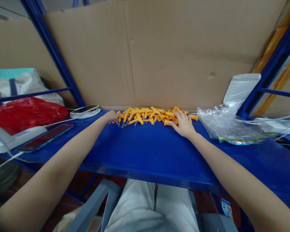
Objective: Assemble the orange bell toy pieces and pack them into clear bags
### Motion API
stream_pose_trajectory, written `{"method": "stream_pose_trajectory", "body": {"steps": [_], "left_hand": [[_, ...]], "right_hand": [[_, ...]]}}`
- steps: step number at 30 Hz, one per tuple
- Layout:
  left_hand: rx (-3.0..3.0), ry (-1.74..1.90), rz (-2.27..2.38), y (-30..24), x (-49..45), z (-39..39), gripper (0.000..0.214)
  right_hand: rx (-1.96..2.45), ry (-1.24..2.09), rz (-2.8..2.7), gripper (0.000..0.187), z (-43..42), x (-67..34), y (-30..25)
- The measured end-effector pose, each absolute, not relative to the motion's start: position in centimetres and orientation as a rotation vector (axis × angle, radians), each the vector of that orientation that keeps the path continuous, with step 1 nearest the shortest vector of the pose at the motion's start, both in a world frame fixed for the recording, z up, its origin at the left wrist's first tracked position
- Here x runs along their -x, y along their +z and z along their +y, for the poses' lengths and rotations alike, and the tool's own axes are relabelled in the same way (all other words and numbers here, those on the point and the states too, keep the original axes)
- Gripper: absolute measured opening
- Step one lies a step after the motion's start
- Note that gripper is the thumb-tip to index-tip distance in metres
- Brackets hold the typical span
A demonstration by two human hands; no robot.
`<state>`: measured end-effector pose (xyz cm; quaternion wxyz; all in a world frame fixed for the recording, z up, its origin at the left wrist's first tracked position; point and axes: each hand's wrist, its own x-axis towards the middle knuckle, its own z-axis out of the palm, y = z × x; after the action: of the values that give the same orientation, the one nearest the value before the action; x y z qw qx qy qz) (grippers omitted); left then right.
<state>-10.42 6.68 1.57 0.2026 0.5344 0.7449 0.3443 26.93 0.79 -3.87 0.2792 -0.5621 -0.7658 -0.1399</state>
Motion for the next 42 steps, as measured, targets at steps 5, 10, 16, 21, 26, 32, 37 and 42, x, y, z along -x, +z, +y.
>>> {"method": "stream_pose_trajectory", "body": {"steps": [5,10,16,21,26,32,37,42], "left_hand": [[-1.319,1.083,2.100,1.0,9.9,7.5,0.030],[-1.269,1.293,1.939,2.5,10.0,8.1,0.023],[-1.427,1.644,1.731,4.2,9.5,8.9,0.015],[-1.571,1.738,1.677,4.4,8.9,9.5,0.015],[-1.434,1.892,1.565,4.6,8.4,8.8,0.012],[-1.298,2.040,1.482,5.3,8.2,7.6,0.011],[-1.195,1.988,1.376,6.3,6.6,6.0,0.016],[-1.134,1.824,1.189,7.1,3.5,4.4,0.021]], "right_hand": [[1.488,-0.419,-2.067,0.061,0.9,-27.3,-4.0],[1.540,-0.389,-2.056,0.061,0.7,-27.2,-3.8],[1.513,-0.386,-2.057,0.059,0.6,-27.0,-3.7],[1.525,-0.385,-2.058,0.058,0.6,-27.0,-3.8],[1.470,-0.383,-2.048,0.055,0.8,-27.1,-4.0],[1.483,-0.360,-2.054,0.054,0.4,-26.8,-3.8],[1.493,-0.360,-2.065,0.054,0.3,-26.8,-3.6],[1.491,-0.387,-2.076,0.051,0.5,-27.0,-3.7]]}}
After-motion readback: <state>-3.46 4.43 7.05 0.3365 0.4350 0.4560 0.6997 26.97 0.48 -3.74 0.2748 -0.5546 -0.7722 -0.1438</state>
